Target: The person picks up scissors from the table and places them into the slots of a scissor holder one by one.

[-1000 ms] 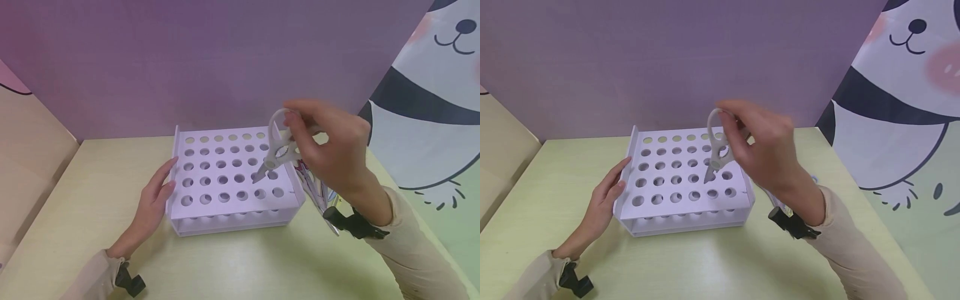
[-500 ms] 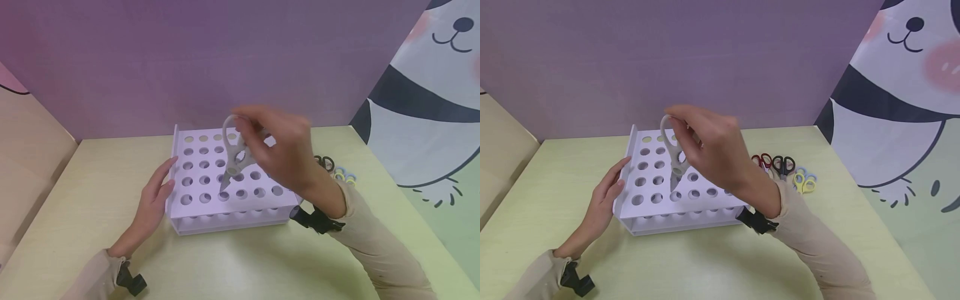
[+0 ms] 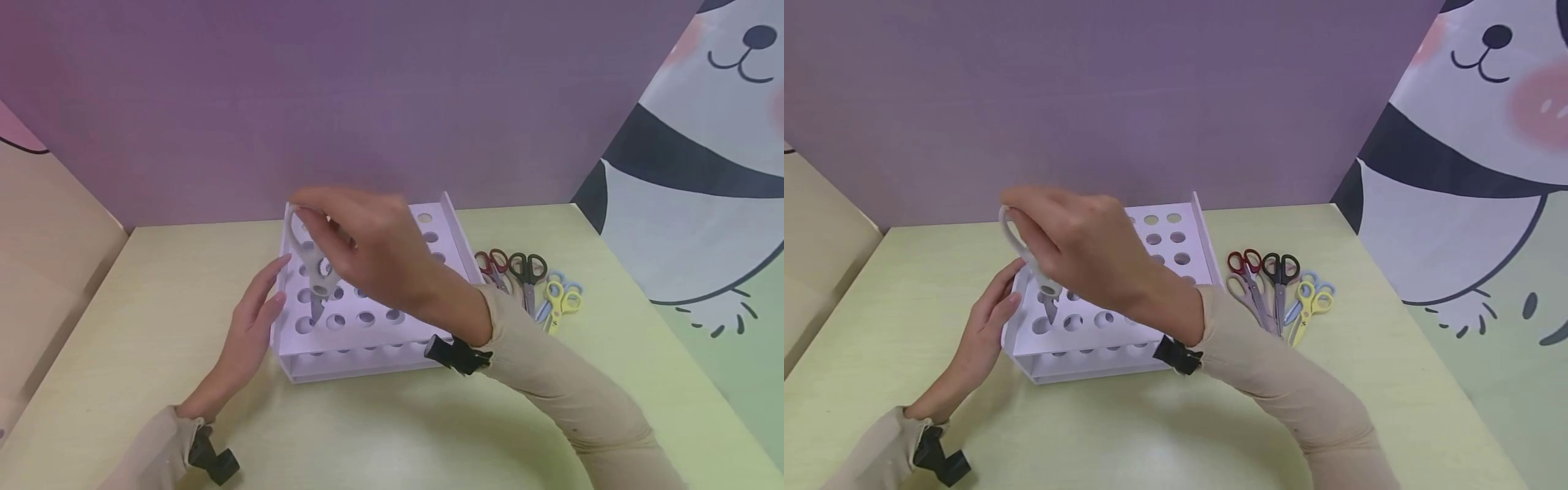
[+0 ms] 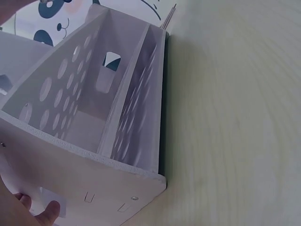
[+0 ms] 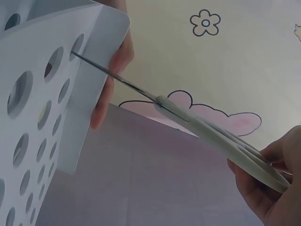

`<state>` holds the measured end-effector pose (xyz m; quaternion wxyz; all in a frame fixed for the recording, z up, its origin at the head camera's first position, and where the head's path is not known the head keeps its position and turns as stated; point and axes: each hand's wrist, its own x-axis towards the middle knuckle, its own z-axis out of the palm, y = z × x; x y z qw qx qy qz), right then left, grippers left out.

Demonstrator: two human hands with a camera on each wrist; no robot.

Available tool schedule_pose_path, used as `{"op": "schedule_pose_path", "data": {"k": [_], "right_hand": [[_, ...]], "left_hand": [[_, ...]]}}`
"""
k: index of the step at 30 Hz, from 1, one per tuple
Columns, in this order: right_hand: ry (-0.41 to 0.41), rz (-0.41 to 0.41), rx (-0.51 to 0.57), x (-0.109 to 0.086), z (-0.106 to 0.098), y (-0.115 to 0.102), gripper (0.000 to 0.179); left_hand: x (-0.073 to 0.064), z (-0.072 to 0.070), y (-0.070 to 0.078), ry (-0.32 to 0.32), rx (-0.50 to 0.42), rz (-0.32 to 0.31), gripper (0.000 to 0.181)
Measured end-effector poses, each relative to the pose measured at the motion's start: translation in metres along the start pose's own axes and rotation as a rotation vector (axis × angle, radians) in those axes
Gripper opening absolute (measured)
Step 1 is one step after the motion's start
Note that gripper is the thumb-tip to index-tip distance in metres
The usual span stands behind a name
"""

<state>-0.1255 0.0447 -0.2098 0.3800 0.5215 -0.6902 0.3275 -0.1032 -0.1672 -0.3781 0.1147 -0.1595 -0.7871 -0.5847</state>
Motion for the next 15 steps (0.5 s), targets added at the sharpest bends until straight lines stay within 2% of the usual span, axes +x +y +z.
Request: {"op": "schedule_pose_path", "data": {"k": [4,7,10,15], "right_hand": [[-0.05,-0.004,-0.021,0.001,0.012,-0.004,0.015],[-0.097,-0.012,-0.05,0.0,0.021,-0.007,0.017],[-0.15,-0.028,-0.085,-0.006,0.028,-0.008,0.018],[-0.209,-0.039,-0.122,-0.018,0.04,-0.006,0.018]], "left_hand": [[0.0,-0.003,0.0,-0.01,-0.014,-0.01,0.048],[0.0,-0.003,-0.001,0.01,-0.026,-0.005,0.048],[0.001,-0.001,-0.003,0.015,-0.046,0.006,0.049],[-0.001,0.001,-0.004,-0.013,-0.068,0.006,0.051]]}}
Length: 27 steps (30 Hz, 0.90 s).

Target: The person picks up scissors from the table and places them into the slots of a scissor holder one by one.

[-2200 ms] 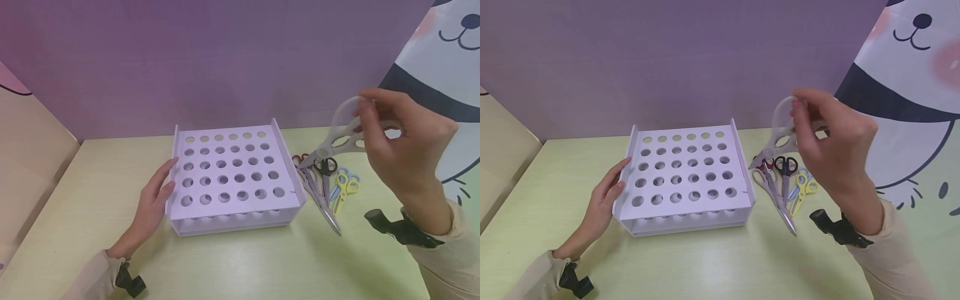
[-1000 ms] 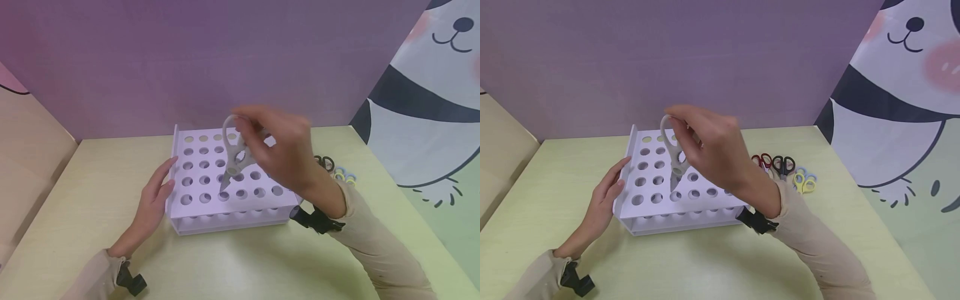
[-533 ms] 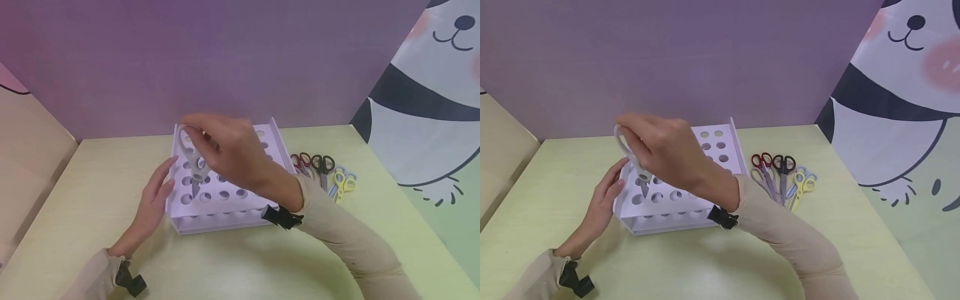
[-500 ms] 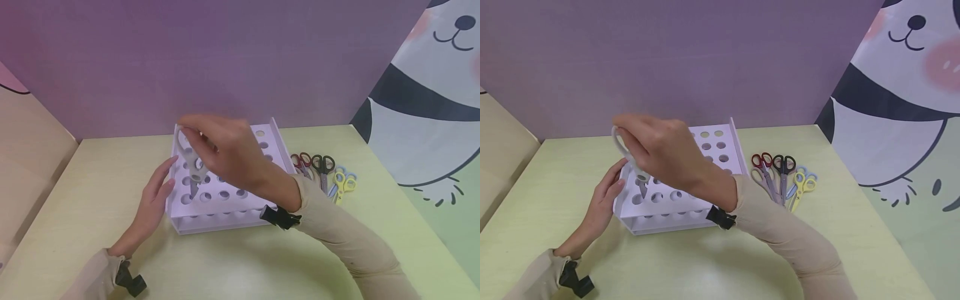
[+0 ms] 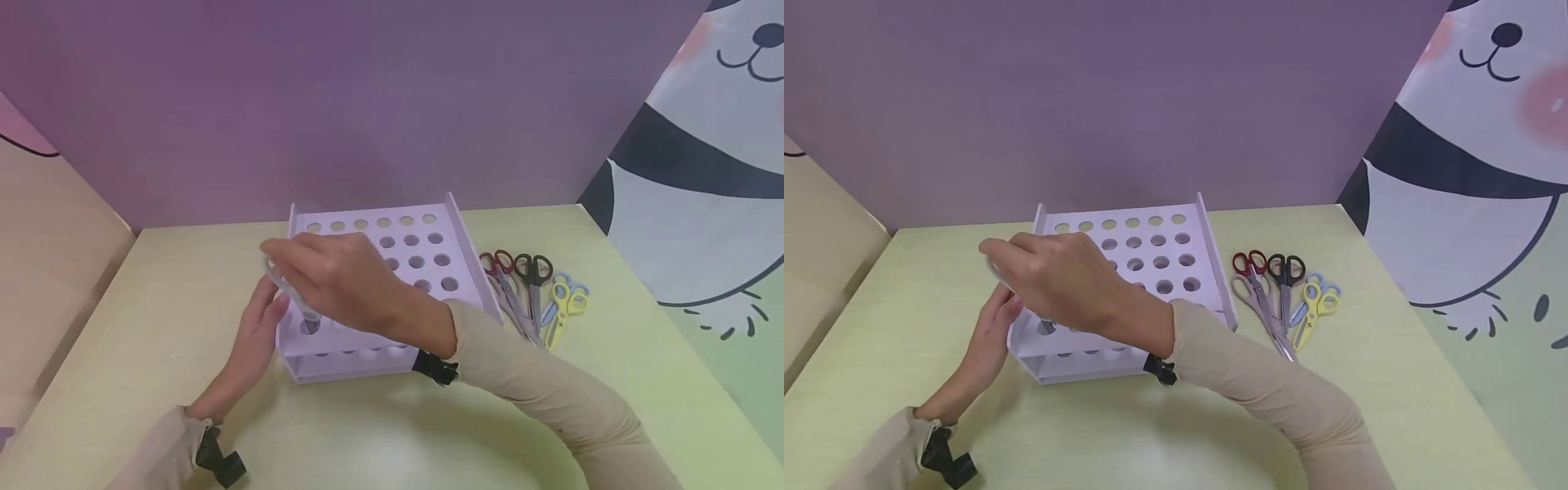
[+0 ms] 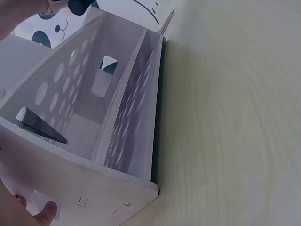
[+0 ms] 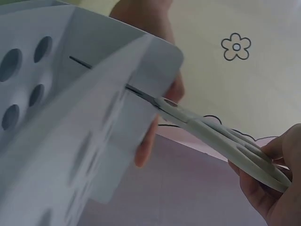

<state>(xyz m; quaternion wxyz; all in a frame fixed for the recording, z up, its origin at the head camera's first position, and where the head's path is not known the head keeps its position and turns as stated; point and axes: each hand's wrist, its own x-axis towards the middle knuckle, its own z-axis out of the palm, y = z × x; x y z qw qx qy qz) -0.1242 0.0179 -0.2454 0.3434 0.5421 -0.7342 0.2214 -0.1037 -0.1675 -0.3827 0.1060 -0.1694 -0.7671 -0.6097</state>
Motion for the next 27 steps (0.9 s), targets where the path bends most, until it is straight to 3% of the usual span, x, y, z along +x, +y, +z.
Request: {"op": "schedule_pose_path", "data": {"k": [13,22,27], "right_hand": [[-0.025,-0.029,-0.018,0.0,0.014,-0.003,0.016],[-0.02,-0.042,-0.051,0.003,0.021,-0.004,0.018],[-0.069,-0.041,-0.048,-0.002,0.025,-0.004,0.019]], "left_hand": [[-0.004,0.002,0.0,0.047,0.03,-0.033,0.049],[-0.005,0.002,-0.002,0.052,0.031,-0.046,0.045],[-0.005,0.002,-0.002,0.032,-0.001,-0.037,0.04]]}}
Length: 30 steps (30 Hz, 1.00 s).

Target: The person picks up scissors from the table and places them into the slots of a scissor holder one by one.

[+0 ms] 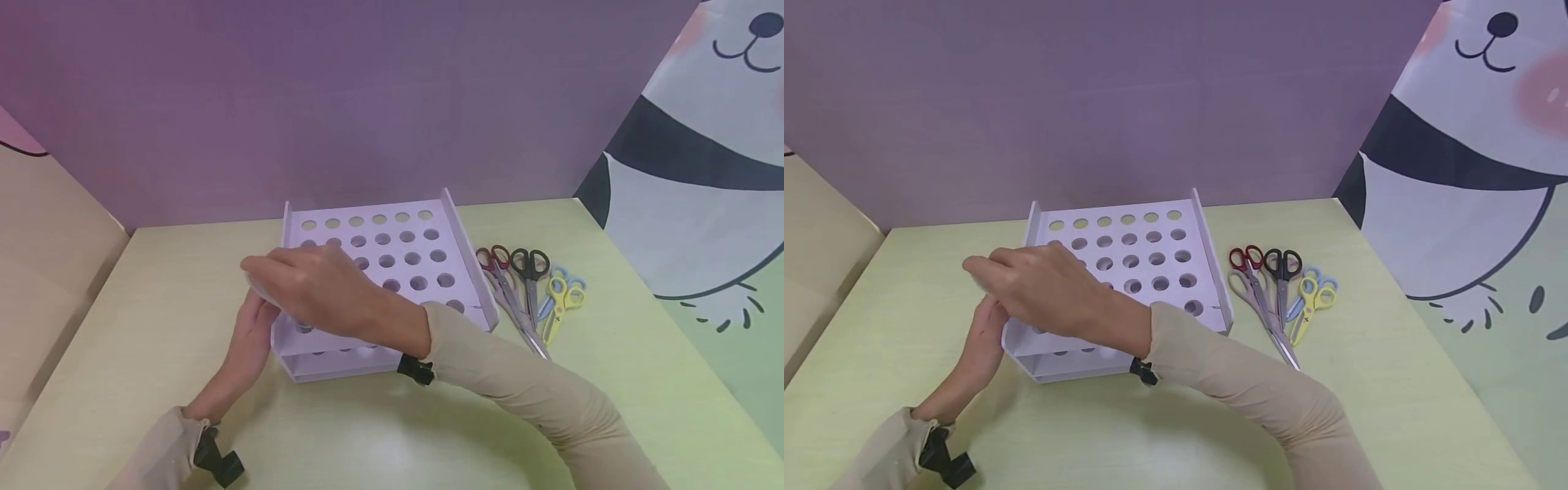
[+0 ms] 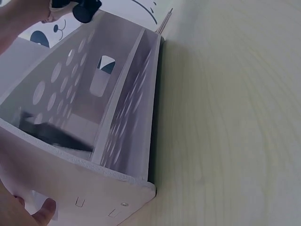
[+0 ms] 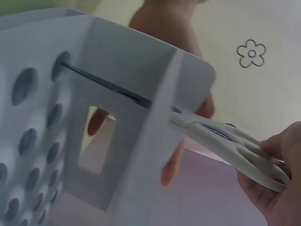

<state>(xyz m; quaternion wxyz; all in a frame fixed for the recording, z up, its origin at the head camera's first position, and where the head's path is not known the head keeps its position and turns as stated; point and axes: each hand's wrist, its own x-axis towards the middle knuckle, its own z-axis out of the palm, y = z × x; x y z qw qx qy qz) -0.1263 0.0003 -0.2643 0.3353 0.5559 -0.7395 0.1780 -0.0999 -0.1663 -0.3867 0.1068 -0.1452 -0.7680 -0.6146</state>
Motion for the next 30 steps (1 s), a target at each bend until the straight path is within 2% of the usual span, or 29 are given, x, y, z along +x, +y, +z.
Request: {"op": "schedule_pose_path", "data": {"k": [4,9,13,16,20,24,30], "right_hand": [[-0.041,-0.014,-0.007,-0.004,0.003,-0.003,0.024],[-0.106,0.016,-0.012,-0.004,0.002,-0.006,0.027],[-0.194,0.079,0.022,-0.003,-0.004,-0.005,0.027],[-0.238,0.131,0.055,-0.005,-0.01,-0.002,0.029],[-0.26,0.17,0.052,-0.011,-0.022,0.003,0.037],[-0.274,0.205,0.033,-0.022,-0.037,0.008,0.042],[-0.205,0.209,-0.008,-0.051,-0.055,0.014,0.04]], "left_hand": [[0.0,-0.001,0.0,-0.006,-0.014,0.007,0.037],[0.0,-0.001,-0.001,-0.005,-0.019,0.02,0.04],[-0.001,-0.001,-0.003,-0.002,-0.018,0.01,0.039],[-0.001,-0.001,-0.003,0.003,0.016,-0.011,0.042],[0.0,0.0,-0.002,0.001,0.055,-0.024,0.045],[0.002,0.0,0.0,-0.005,0.049,-0.024,0.046],[0.004,0.002,0.004,-0.008,0.042,-0.058,0.045]]}}
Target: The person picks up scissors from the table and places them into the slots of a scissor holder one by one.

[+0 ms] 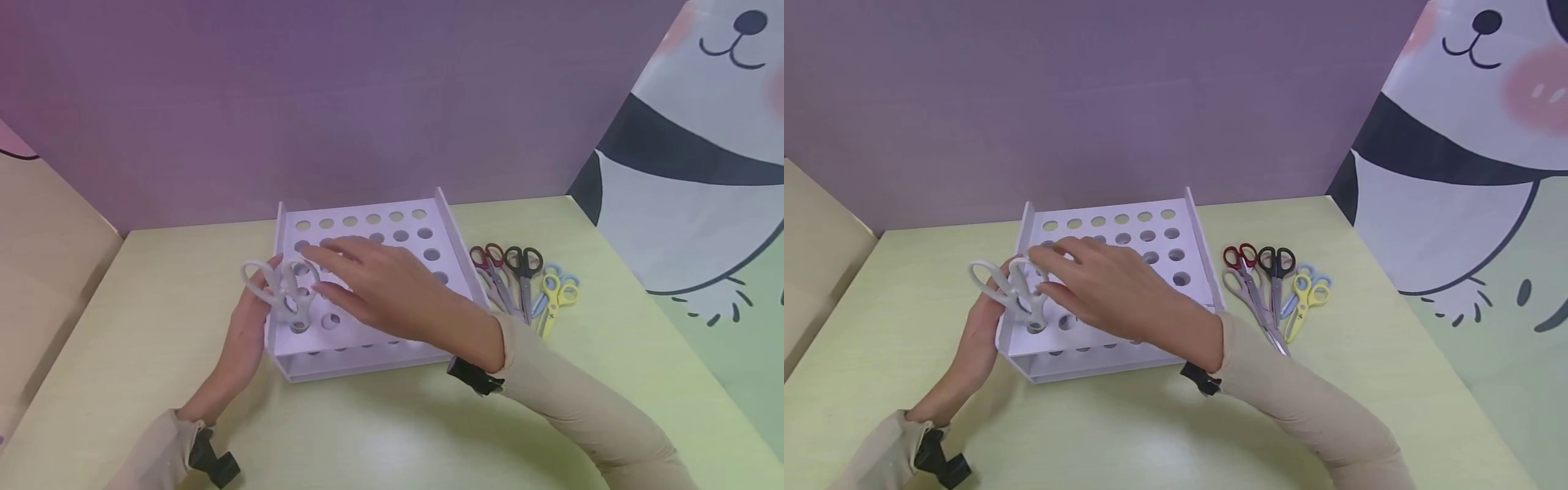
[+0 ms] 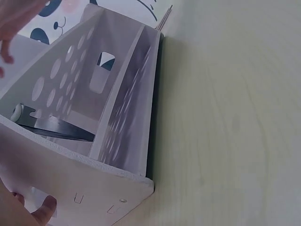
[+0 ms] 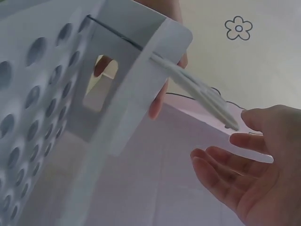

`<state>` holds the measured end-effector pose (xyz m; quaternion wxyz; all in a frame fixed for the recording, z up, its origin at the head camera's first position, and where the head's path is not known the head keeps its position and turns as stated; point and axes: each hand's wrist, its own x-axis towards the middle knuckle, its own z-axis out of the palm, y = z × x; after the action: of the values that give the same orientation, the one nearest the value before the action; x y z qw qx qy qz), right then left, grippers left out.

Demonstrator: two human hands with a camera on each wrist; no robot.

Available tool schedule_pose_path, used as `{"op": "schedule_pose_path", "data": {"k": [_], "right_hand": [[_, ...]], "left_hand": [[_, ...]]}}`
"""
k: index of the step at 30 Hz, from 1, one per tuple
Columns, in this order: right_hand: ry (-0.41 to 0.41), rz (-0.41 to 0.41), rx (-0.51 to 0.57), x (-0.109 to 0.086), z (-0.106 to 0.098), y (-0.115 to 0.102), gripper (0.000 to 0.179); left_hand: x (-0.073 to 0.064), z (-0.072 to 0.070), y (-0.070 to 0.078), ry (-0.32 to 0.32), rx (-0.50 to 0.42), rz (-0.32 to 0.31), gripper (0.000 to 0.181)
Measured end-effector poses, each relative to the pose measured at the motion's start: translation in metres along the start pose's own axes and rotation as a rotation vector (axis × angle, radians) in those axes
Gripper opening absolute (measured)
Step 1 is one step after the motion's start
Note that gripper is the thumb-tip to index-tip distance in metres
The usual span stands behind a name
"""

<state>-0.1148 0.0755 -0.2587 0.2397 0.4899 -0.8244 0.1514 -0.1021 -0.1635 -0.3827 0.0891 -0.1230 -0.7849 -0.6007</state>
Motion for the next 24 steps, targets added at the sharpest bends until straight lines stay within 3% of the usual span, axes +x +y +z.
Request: {"op": "schedule_pose_path", "data": {"k": [9,16,24], "right_hand": [[0.062,0.025,-0.041,-0.044,-0.014,0.019,0.038],[0.127,0.039,-0.047,-0.06,-0.027,0.028,0.038],[0.149,0.145,-0.043,-0.079,-0.043,0.042,0.039]], "left_hand": [[0.001,0.0,-0.002,0.004,-0.012,0.022,0.046],[0.001,-0.002,0.001,0.011,-0.017,0.031,0.047],[0.002,-0.003,-0.001,0.004,-0.008,0.048,0.047]]}}
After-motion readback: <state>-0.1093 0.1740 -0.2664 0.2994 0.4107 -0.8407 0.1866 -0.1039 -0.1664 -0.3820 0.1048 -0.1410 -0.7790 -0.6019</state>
